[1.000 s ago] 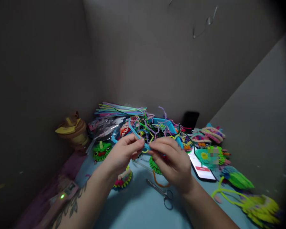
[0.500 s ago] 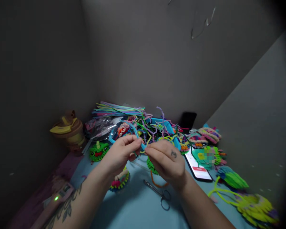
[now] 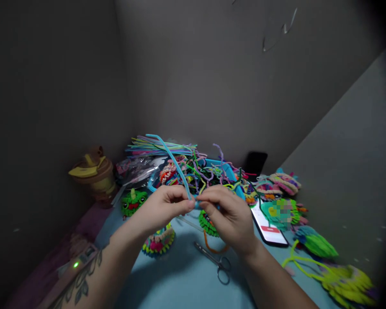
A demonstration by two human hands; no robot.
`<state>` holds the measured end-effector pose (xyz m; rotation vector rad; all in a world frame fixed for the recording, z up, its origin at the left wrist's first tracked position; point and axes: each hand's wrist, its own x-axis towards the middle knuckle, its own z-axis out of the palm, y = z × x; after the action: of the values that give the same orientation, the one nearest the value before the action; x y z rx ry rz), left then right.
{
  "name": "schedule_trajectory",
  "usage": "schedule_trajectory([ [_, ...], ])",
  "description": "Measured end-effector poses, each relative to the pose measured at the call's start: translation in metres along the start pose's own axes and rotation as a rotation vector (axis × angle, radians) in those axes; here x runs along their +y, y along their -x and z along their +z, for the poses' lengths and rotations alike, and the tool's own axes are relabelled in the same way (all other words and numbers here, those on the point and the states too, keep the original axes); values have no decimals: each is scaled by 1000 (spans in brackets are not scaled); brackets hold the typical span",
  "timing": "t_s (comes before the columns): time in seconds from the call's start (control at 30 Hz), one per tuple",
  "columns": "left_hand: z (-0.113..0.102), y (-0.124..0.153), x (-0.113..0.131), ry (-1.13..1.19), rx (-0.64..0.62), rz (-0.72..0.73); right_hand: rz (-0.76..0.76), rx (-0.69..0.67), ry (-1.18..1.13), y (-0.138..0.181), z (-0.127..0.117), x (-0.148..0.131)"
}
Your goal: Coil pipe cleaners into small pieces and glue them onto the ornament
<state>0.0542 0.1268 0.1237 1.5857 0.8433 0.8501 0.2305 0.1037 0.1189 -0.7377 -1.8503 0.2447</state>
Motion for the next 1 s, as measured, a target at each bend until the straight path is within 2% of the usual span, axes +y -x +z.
schedule_trajectory([
  [0.17, -2, 0, 1, -145, -64, 34, 182, -86, -119, -4, 0, 1],
  [0.4, 2, 1, 4, -401, 21, 132, 467, -105, -146, -5, 2, 8],
  [0.6, 4, 4, -2, -563, -8, 230, 549, -204, -208, -7, 2, 12],
  [0.87, 6, 12, 3, -882, -19, 132, 615, -302, -298, -8, 3, 11],
  [1.0, 8, 14, 3, -980, -2, 122, 635, -327, -265, -8, 5, 9],
])
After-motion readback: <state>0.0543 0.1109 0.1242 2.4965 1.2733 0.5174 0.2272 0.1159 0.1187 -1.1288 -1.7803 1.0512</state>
